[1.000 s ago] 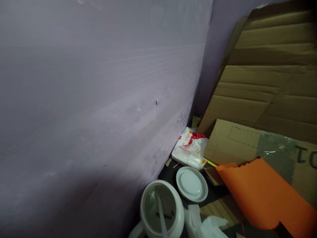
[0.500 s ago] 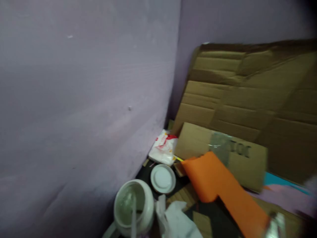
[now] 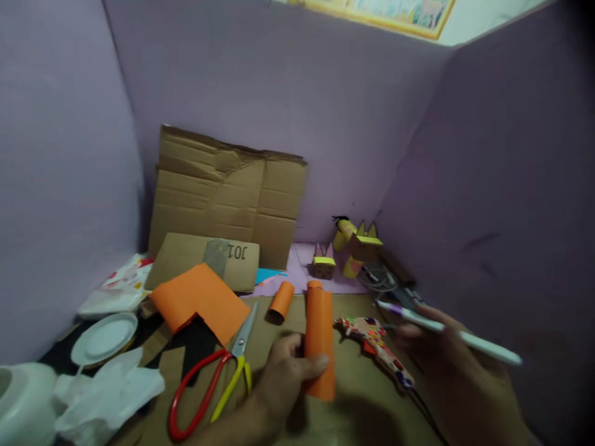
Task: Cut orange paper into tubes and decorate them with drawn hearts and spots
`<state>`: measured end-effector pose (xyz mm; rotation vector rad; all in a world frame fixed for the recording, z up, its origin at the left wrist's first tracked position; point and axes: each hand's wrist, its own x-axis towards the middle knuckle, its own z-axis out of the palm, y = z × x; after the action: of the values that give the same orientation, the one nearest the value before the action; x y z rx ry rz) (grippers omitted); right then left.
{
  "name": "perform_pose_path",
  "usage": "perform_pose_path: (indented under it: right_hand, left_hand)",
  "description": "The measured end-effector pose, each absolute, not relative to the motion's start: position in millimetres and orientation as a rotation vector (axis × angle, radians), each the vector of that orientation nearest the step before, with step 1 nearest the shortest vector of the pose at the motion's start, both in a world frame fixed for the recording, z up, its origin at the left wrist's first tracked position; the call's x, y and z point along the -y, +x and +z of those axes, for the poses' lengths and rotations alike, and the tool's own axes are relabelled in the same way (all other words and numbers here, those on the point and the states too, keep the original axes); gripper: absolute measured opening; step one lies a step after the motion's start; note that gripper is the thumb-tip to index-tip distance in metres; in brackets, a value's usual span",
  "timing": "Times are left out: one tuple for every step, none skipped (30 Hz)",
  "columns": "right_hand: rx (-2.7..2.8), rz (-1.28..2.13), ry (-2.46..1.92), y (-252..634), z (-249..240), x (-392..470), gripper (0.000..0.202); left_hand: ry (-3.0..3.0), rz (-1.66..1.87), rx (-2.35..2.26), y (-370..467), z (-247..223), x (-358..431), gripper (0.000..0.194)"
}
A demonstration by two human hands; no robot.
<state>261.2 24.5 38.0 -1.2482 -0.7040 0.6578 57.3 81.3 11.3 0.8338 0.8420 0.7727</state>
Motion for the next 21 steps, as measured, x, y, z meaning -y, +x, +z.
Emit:
perform_pose_path:
  right_hand:
    - [0.648, 0.681, -1.194, 259, 37, -28, 0.039]
    - [0.642, 0.715, -1.148, 255, 35, -32, 0.043]
    - [0.662, 0.752, -1.145, 251, 32, -36, 0.047]
    - [0.697, 0.822, -1.171, 246, 27, -38, 0.049]
    - [0.721, 0.874, -1.186, 242, 22, -40, 0.050]
    - [0.747, 0.905, -1.171, 238, 16, -40, 0.051]
    - [0.778, 0.946, -1.130, 235, 11, -38, 0.052]
    - [0.809, 1.000, -1.114, 232, 6, -37, 0.051]
    - [0.845, 1.053, -1.090, 230, 2, -34, 0.052]
    - [0.879, 1.109, -1.061, 228, -1, -32, 0.055]
    - [0.904, 1.162, -1.024, 226, -3, -30, 0.059]
    - [0.924, 1.214, -0.979, 224, -4, -29, 0.063]
    - [0.930, 1.252, -0.935, 223, -4, -28, 0.065]
    - [0.924, 1.272, -0.904, 221, -4, -28, 0.065]
    - [0.914, 1.286, -0.886, 219, -3, -27, 0.064]
    - [0.898, 1.288, -0.880, 217, -2, -27, 0.063]
    - [0.884, 1.287, -0.881, 216, -1, -27, 0.062]
    - [0.877, 1.291, -0.885, 214, -1, -27, 0.062]
    - [0.875, 1.295, -0.888, 213, -1, -27, 0.062]
    - [0.880, 1.297, -0.892, 211, -2, -26, 0.061]
    - [0.888, 1.298, -0.899, 210, -3, -26, 0.060]
  left_hand:
    - [0.863, 0.771, -0.846, 57, 8, -76, 0.037]
    - [0.890, 0.779, -0.856, 57, 4, -70, 0.038]
    - [0.925, 0.783, -0.860, 57, 0, -64, 0.039]
    - [0.968, 0.795, -0.870, 58, -4, -57, 0.039]
    - [1.010, 0.812, -0.893, 59, -7, -51, 0.040]
    - [1.054, 0.827, -0.919, 60, -9, -45, 0.041]
    - [1.093, 0.836, -0.942, 62, -9, -40, 0.042]
    - [1.124, 0.840, -0.955, 64, -7, -35, 0.043]
    - [1.148, 0.835, -0.953, 65, -5, -31, 0.044]
    - [1.163, 0.824, -0.943, 67, -2, -28, 0.045]
    - [1.176, 0.814, -0.928, 68, 1, -26, 0.046]
    - [1.185, 0.807, -0.914, 68, 4, -24, 0.047]
    - [1.192, 0.802, -0.904, 69, 6, -23, 0.048]
    - [1.199, 0.802, -0.894, 69, 7, -22, 0.049]
    - [1.201, 0.805, -0.881, 69, 6, -22, 0.049]
    - [1.198, 0.808, -0.866, 68, 5, -22, 0.050]
    - [1.190, 0.807, -0.855, 68, 2, -22, 0.051]
    - [1.178, 0.804, -0.853, 67, -1, -22, 0.053]
    - [1.168, 0.800, -0.858, 67, -4, -23, 0.054]
    - [1.161, 0.796, -0.872, 66, -7, -23, 0.056]
    - [1.159, 0.792, -0.888, 66, -9, -23, 0.056]
